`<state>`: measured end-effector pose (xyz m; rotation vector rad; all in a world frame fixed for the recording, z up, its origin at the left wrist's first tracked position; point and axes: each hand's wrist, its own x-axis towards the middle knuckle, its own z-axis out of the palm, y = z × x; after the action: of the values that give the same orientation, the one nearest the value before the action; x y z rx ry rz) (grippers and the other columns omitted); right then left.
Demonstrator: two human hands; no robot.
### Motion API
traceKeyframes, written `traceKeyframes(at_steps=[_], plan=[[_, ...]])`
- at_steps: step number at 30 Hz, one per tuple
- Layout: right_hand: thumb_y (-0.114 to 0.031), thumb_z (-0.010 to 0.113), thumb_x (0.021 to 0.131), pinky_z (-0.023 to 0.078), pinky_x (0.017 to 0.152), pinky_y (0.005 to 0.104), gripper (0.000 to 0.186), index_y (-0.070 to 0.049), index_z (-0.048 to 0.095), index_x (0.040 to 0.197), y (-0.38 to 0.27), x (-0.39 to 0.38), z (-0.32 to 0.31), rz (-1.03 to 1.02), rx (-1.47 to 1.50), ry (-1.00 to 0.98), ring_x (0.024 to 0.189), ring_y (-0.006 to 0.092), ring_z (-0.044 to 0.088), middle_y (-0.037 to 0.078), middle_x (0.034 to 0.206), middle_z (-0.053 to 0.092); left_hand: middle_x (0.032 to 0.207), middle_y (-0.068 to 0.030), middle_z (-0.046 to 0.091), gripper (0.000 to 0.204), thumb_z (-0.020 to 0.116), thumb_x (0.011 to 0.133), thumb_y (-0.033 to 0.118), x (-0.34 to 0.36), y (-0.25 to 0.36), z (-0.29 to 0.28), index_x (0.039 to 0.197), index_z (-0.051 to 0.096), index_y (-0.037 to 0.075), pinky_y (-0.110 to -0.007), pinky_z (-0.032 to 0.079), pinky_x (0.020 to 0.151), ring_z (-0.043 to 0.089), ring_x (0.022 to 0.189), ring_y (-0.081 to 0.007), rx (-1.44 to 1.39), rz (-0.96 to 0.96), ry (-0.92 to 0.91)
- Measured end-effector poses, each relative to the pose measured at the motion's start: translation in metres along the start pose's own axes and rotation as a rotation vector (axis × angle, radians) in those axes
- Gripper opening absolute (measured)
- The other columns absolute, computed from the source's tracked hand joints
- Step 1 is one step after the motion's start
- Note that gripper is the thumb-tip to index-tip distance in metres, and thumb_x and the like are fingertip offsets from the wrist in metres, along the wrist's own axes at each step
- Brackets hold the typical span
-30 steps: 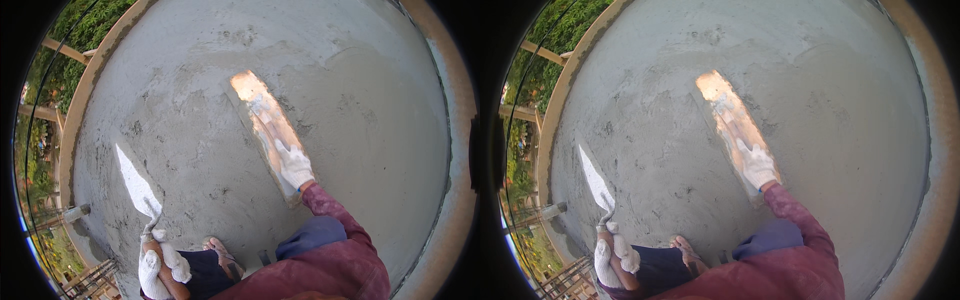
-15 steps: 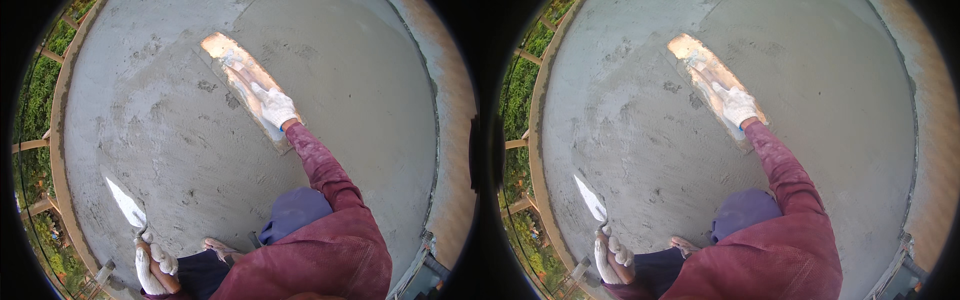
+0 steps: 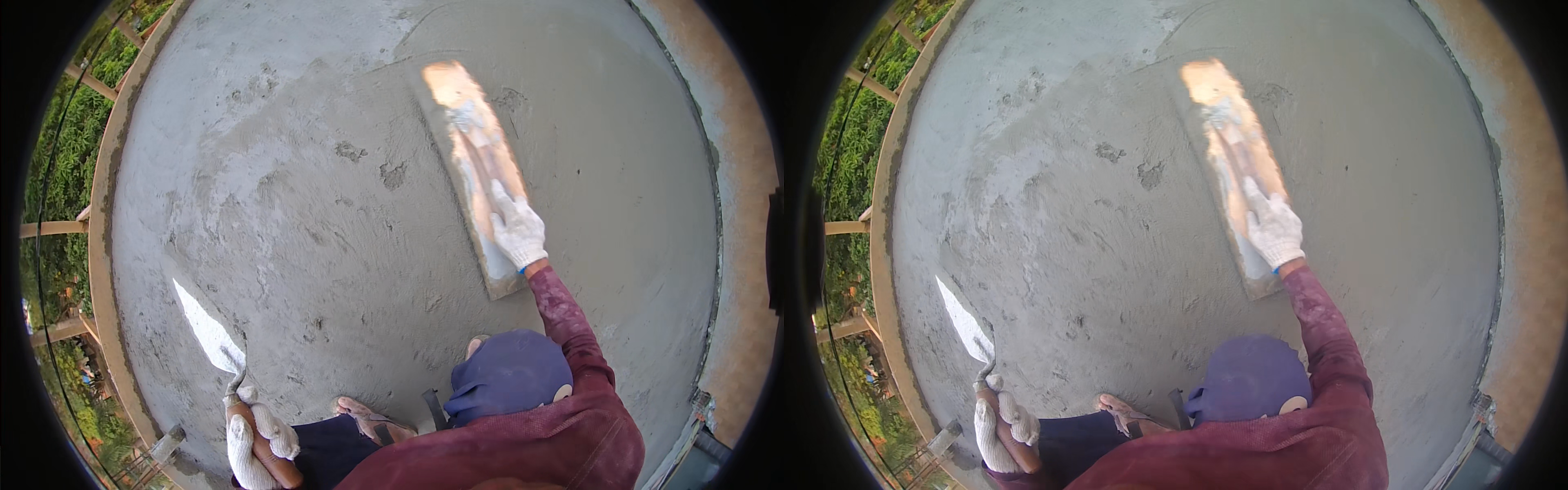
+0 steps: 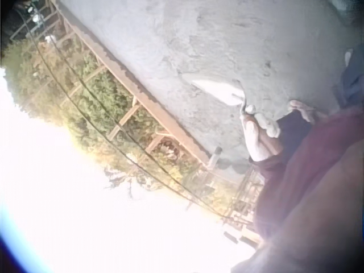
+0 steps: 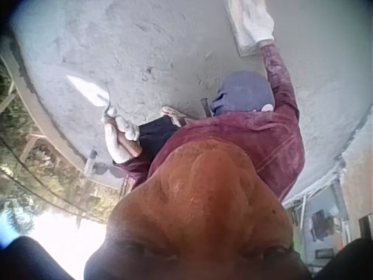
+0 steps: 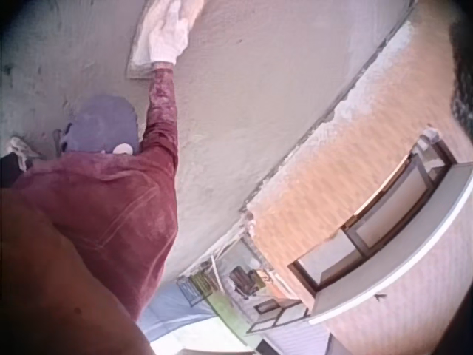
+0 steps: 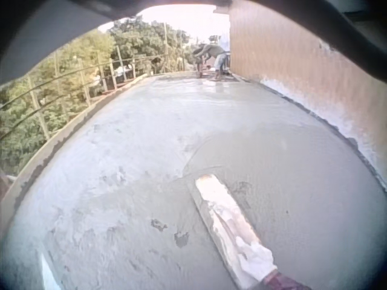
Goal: The person smooths a wet concrete surface using a trowel and a wooden float. They repeatedly apply and level the material across the circular area, moving around the perimeter to reach different sections.
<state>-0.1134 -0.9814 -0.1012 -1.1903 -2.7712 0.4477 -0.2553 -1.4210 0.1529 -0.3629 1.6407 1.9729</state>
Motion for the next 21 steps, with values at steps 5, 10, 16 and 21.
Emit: traceKeyframes(at_steps=[5,10,16,21], plan=[[-0.024,0.058,0.1,0.056,0.082,0.0496,0.051,-0.032,0.053,0.15,-0.134,0.097,0.05,-0.494,-0.005,-0.186,0.095,0.0348,0.07,0.017,0.108,0.065,0.078,-0.0047,0.057,0.048,0.055,0.104,0.035,0.014,-0.004,0.024,0.138,0.043,0.002,-0.034,0.043,0.042,0.052,0.049,-0.0167,0.013,-0.135,-0.092],[-0.029,0.049,0.105,0.055,0.095,0.0538,0.049,-0.04,0.046,0.153,-0.197,0.211,0.093,-0.487,0.036,-0.174,0.114,0.0382,0.067,0.019,0.125,0.063,0.078,-0.0074,0.057,0.051,0.06,0.101,0.033,0.011,-0.008,0.038,0.137,0.042,0.001,-0.037,0.043,0.044,0.053,0.05,-0.0201,0.052,-0.176,-0.091],[-0.033,0.048,0.107,0.053,0.102,0.052,0.045,-0.042,0.047,0.151,-0.145,0.29,0.078,-0.031,0.148,-0.157,0.125,0.0389,0.064,0.023,0.137,0.061,0.078,-0.0052,0.056,0.046,0.057,0.105,0.035,0.008,-0.011,0.029,0.137,0.043,0.006,-0.034,0.043,0.045,0.053,0.052,-0.0167,0.023,-0.13,0.031],[-0.026,0.051,0.102,0.05,0.105,0.0541,0.055,-0.04,0.043,0.155,-0.038,0.309,0.068,0.252,0.101,-0.044,0.127,0.04,0.063,0.021,0.138,0.063,0.08,-0.0033,0.056,0.042,0.053,0.108,0.035,0.01,-0.01,0.021,0.138,0.042,0.009,-0.033,0.042,0.044,0.052,0.052,-0.0152,-0.013,-0.116,-0.016]])
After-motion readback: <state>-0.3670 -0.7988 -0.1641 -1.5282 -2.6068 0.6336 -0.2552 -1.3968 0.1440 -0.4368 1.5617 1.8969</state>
